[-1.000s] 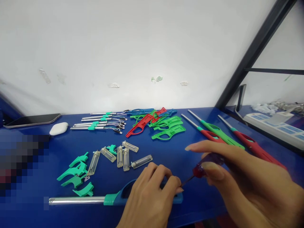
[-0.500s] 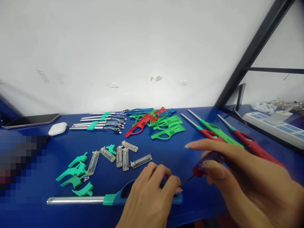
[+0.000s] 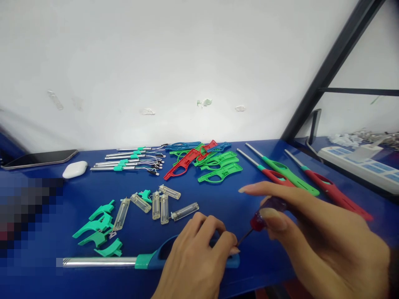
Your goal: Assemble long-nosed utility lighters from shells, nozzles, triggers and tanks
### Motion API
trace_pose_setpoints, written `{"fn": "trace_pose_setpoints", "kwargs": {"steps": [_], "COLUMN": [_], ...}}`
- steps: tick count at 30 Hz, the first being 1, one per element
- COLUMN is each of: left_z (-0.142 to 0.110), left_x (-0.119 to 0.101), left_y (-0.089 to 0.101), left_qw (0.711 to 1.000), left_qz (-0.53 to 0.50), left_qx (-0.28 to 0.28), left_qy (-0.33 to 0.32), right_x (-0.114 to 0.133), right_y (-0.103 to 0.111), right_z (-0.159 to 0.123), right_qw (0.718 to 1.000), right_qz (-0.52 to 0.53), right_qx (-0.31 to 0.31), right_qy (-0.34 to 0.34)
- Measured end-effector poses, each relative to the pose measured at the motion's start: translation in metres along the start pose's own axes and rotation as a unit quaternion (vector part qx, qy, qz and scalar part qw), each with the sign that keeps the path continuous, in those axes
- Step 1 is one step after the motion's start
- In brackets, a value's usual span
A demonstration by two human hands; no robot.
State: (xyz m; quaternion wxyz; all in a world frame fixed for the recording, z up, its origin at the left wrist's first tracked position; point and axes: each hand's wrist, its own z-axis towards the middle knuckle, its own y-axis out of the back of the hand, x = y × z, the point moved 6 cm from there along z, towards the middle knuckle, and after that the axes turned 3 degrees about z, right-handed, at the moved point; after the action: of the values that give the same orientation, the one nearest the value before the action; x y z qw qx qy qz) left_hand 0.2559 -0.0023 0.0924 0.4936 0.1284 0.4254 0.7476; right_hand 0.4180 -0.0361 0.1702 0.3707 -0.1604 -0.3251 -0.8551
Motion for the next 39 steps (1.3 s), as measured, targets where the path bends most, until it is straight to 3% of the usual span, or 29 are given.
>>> {"fn": "trace_pose_setpoints", "kwargs": {"steps": [13, 18, 21, 24, 28, 33, 37, 39], "left_z": [-0.005, -0.008, -0.009, -0.009, -0.007, -0.006, -0.007, -0.007], "left_x": [-0.007, -0.006, -0.004, -0.005, -0.006, -0.006, -0.005, -0.003], "left_y": [-0.003, -0.005, -0.007, -0.007, -0.003, -0.007, -0.002, -0.001], "left_qw": [0.999, 0.998, 0.999, 0.999, 0.997, 0.998, 0.996, 0.996], "left_qz": [0.034, 0.057, 0.034, 0.039, 0.061, 0.058, 0.08, 0.083], "left_qx": [0.027, 0.023, 0.0, -0.018, -0.041, 0.009, -0.042, -0.031], "left_qy": [0.004, -0.001, 0.016, 0.005, -0.001, 0.008, 0.014, 0.017], "right_x": [-0.009, -0.002, 0.001, 0.002, 0.002, -0.001, -0.005, -0.006], "right_y": [-0.009, -0.006, -0.005, -0.009, -0.01, -0.015, -0.011, -0.013], "right_z": [-0.005, -0.006, -0.005, -0.005, -0.002, -0.001, -0.003, -0.003], "right_qw": [0.999, 0.997, 0.995, 0.984, 0.978, 0.98, 0.981, 0.984], "right_qz": [0.037, 0.075, 0.082, 0.16, 0.205, 0.196, 0.193, 0.173], "right_qx": [0.013, 0.005, 0.034, 0.065, 0.021, 0.03, -0.003, 0.011], "right_qy": [-0.023, 0.026, 0.038, 0.039, 0.037, 0.032, 0.038, 0.038]}}
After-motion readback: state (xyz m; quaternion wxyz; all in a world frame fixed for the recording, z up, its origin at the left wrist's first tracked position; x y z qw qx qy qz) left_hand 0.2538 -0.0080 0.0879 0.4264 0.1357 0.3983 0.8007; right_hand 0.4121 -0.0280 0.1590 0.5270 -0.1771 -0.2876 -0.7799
